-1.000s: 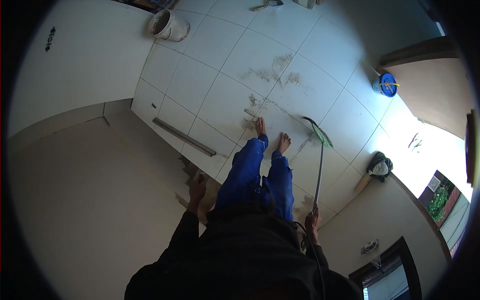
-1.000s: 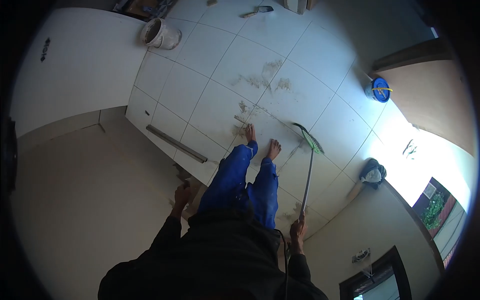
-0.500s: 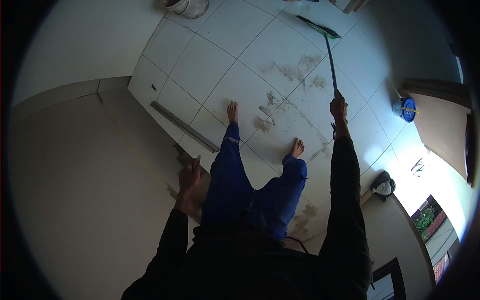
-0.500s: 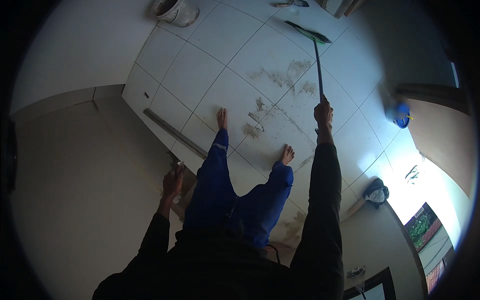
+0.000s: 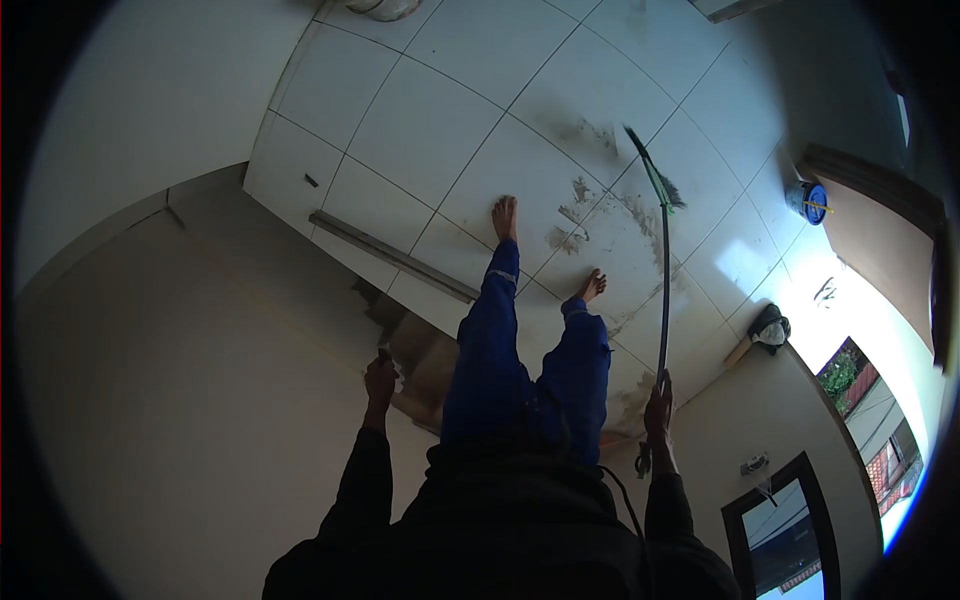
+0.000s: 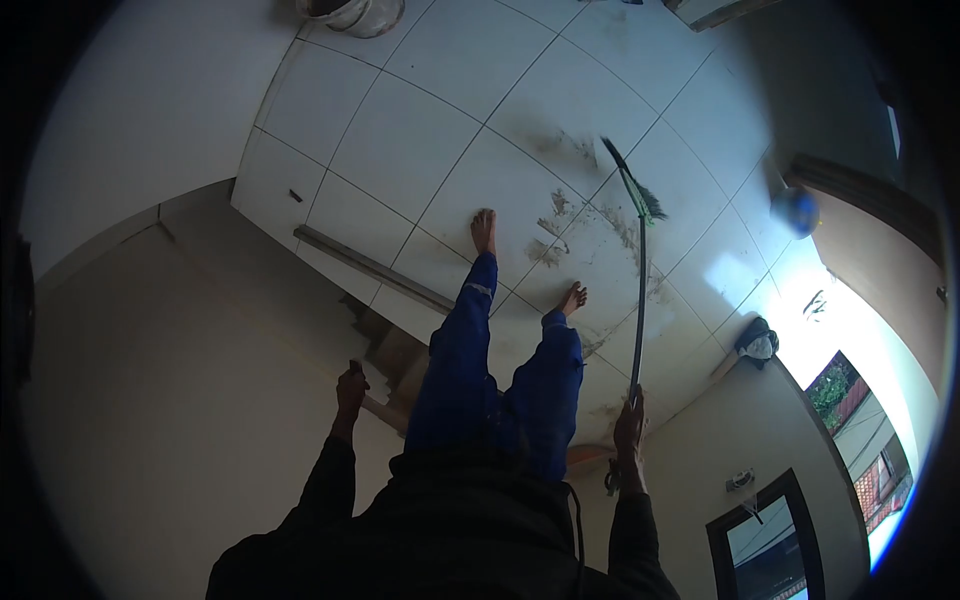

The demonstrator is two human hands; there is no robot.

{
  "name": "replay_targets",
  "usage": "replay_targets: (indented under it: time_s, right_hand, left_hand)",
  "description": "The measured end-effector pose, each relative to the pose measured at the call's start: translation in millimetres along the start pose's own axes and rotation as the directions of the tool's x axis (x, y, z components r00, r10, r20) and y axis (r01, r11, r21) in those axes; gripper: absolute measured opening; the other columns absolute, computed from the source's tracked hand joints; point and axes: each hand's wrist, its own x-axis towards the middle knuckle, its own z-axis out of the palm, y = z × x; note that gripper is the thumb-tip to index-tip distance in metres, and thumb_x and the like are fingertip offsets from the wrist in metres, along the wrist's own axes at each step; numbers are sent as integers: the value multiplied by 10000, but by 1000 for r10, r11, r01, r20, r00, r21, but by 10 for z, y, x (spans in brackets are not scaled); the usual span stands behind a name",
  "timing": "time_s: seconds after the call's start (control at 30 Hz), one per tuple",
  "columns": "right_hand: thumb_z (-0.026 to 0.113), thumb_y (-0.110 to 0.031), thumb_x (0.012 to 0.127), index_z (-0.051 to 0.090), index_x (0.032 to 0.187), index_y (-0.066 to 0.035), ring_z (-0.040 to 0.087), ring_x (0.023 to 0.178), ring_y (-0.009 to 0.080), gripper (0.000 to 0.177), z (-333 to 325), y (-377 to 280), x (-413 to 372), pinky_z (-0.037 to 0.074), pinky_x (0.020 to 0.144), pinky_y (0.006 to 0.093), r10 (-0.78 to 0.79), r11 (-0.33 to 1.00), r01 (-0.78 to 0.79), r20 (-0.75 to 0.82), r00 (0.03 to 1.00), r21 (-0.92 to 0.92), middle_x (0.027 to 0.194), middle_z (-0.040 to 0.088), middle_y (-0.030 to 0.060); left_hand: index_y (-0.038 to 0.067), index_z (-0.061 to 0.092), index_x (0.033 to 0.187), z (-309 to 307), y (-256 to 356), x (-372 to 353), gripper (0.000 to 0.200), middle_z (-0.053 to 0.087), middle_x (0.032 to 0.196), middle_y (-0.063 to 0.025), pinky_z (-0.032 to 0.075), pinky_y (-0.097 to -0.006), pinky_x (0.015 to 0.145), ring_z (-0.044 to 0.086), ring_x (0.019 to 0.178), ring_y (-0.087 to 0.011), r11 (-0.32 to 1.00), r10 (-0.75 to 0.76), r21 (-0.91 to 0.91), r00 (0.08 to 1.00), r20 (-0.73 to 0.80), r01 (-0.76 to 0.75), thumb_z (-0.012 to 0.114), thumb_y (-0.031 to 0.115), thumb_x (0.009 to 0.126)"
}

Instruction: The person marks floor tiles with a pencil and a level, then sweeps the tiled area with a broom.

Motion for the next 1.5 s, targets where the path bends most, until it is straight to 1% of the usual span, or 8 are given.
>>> replay_targets:
  time_s: [0.1, 0.2, 0.5, 0.73, 0.83, 1.1, 1.33, 1.5]
  right_hand:
    - [473, -152, 1045, 477, 1447, -137, 594, 553, 176, 402, -446, -1538, 168, 467, 474, 342, 385, 776, -570, 514, 767, 269, 809, 647, 106]
    - [523, -112, 1003, 464, 1272, -96, 547, 630, 97, 276, -39, -2395, 572, 444, 504, 261, -74, 353, -554, 613, 787, 754, 834, 589, 58]
    - [545, -141, 1021, 519, 1038, -60, 400, 607, 46, 87, 2175, -3422, 2167, 363, 498, 188, -660, -442, -896, 660, 359, 46, 807, 446, -13]
    - [526, -99, 1059, 535, 1199, -109, 427, 605, 28, 141, 1147, -856, 743, 342, 450, 148, -117, -346, -750, 768, 630, 563, 780, 457, -11]
    - [527, -156, 1059, 547, 1197, -141, 371, 492, 24, 141, 1173, -262, 240, 310, 385, 187, 129, 52, -708, 698, 704, 704, 690, 438, -29]
    - [496, -130, 1014, 418, 1384, -5, 584, 618, 137, 398, 815, -2252, -311, 490, 494, 265, -102, 360, -741, 813, 573, 567, 883, 590, 99]
    - [533, -53, 995, 504, 1221, -7, 502, 613, 79, 232, 2881, -2737, 405, 447, 541, 187, -469, -359, -857, 723, 508, 369, 855, 571, 72]
    - [533, -57, 984, 384, 1509, -26, 457, 561, 46, 546, 1798, -1508, 437, 369, 440, 167, -39, 293, -780, 822, 568, 552, 798, 534, 44]
  left_hand:
    - [27, 608, 822, 23, 165, 574, 479, 621, 686, -91, 476, -397, 670, 620, 654, -215, 911, 353, 220, 935, 14, -348, 416, 402, 1049]
    - [18, 610, 838, 27, 1203, 441, 351, 619, 679, -100, 472, -406, 643, 640, 665, -224, 913, 392, 112, 920, 26, -392, 469, 285, 1017]
    - [-6, 614, 852, -597, 1872, -103, 362, 632, 699, -126, 481, -397, 670, 646, 686, -263, 760, 629, 257, 775, -59, -597, 528, 313, 1000]
    - [-7, 659, 846, -1016, 160, 119, 282, 680, 744, -133, 500, -441, 732, 683, 763, -285, 966, 202, 185, 972, -123, -178, 536, 246, 861]
    - [-20, 689, 927, -751, -378, 31, 332, 715, 800, -156, 522, -449, 807, 705, 818, -308, 973, 150, 190, 984, -93, -130, 538, 270, 867]
    - [-26, 665, 1007, -256, -261, -173, 311, 722, 889, -208, 524, -483, 838, 713, 894, -376, 891, 336, 330, 942, -15, -312, 541, 223, 867]
    - [1, 572, 839, -808, 575, -359, 158, 595, 699, -87, 462, -358, 676, 587, 680, -202, 819, 525, 340, 843, -119, -462, 508, 136, 891]
    - [11, 573, 844, -1118, 406, -214, 180, 602, 704, -74, 456, -353, 663, 581, 662, -187, 920, 389, 126, 901, -194, -370, 525, 169, 914]
